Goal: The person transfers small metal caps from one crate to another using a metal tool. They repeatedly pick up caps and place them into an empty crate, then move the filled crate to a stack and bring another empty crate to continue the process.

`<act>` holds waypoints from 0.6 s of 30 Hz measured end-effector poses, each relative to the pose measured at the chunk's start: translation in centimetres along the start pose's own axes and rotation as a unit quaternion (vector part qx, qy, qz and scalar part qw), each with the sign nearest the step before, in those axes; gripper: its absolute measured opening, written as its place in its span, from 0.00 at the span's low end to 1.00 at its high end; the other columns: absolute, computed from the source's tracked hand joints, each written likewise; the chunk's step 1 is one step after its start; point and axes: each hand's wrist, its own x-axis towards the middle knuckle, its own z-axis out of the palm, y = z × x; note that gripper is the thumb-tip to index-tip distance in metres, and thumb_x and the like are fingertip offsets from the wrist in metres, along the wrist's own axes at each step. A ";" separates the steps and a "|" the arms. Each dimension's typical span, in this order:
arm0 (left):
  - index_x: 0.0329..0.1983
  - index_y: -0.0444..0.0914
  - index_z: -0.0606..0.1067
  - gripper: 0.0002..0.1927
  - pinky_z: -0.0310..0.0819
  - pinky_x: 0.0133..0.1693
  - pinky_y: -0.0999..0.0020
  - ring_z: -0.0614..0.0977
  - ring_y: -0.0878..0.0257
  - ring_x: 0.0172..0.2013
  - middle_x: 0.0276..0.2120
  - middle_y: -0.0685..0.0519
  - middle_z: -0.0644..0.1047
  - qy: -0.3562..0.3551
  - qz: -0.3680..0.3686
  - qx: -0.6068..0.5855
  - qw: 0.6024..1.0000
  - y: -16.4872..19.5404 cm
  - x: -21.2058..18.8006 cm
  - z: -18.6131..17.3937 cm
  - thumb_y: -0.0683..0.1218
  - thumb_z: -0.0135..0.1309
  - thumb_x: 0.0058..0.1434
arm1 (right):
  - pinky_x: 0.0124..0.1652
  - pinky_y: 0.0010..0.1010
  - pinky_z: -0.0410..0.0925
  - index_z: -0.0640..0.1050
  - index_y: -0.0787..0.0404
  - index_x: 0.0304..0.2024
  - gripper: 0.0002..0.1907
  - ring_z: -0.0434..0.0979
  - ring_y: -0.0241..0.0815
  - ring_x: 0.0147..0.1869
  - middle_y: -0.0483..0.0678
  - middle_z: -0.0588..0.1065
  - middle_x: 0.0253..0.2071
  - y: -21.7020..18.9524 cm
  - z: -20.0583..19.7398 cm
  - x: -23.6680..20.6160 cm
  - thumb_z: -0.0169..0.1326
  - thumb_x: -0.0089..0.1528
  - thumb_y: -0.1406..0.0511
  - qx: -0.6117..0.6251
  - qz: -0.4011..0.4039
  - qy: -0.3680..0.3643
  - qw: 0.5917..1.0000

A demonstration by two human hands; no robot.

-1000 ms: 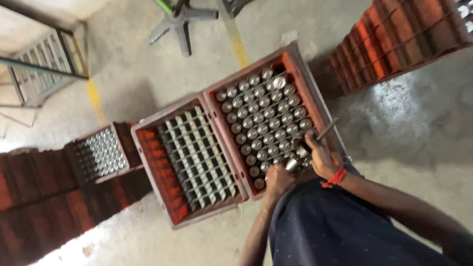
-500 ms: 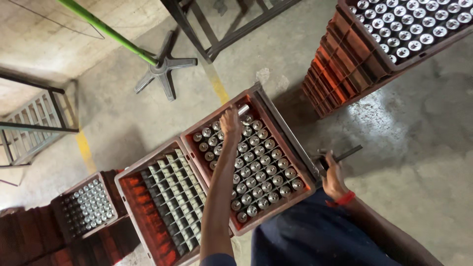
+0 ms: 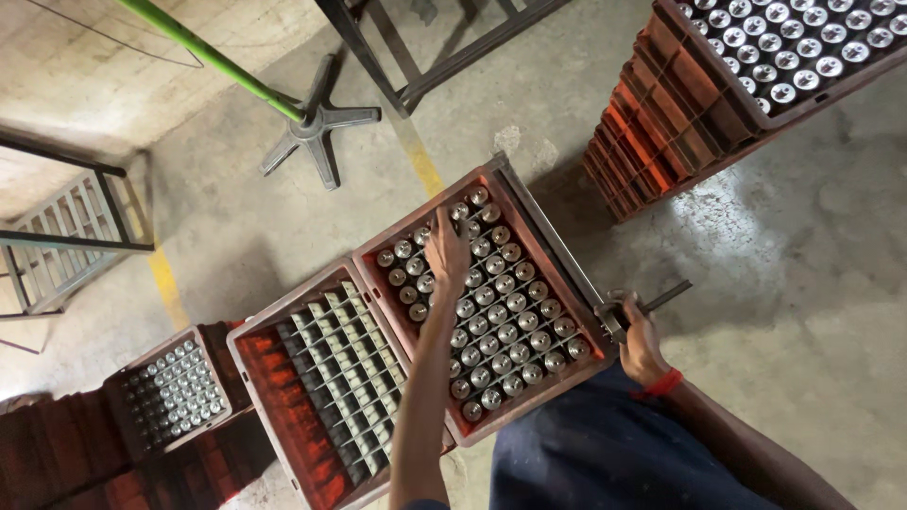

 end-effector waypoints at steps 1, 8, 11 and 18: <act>0.61 0.36 0.68 0.18 0.74 0.18 0.59 0.75 0.58 0.18 0.43 0.43 0.82 -0.001 -0.058 -0.077 0.995 0.1 -0.7 0.4 0.48 0.52 0.72 | 0.45 0.34 0.74 0.75 0.61 0.48 0.19 0.81 0.41 0.45 0.47 0.78 0.39 -0.2 0.2 -0.1 0.41 0.75 0.55 0.006 -0.004 -0.001 1.000; 0.41 0.36 0.73 0.22 0.69 0.24 0.67 0.72 0.63 0.24 0.27 0.51 0.75 0.085 -0.124 -0.467 0.872 1.4 -14.9 0.7 0.60 0.50 0.70 | 0.42 0.36 0.75 0.74 0.60 0.45 0.19 0.81 0.45 0.42 0.49 0.78 0.36 -1.8 -0.7 -3.6 0.41 0.74 0.53 0.042 -0.022 -0.053 0.997; 0.50 0.40 0.72 0.25 0.71 0.46 0.59 0.77 0.59 0.41 0.41 0.49 0.77 0.056 -0.185 -0.671 0.716 2.2 -20.6 -1.4 0.63 0.42 0.66 | 0.36 0.36 0.71 0.76 0.65 0.44 0.16 0.77 0.44 0.37 0.52 0.77 0.34 0.1 -2.2 -6.8 0.50 0.72 0.57 -0.040 -0.065 -0.137 0.988; 0.70 0.24 0.55 0.38 0.53 0.61 0.39 0.59 0.36 0.66 0.65 0.25 0.60 -0.108 0.110 -0.390 0.908 5.2 -32.4 -6.1 0.62 0.35 0.76 | 0.29 0.29 0.64 0.81 0.63 0.41 0.14 0.70 0.37 0.28 0.52 0.73 0.26 11.5 -4.9 -11.9 0.57 0.67 0.57 -0.408 0.028 -0.333 0.850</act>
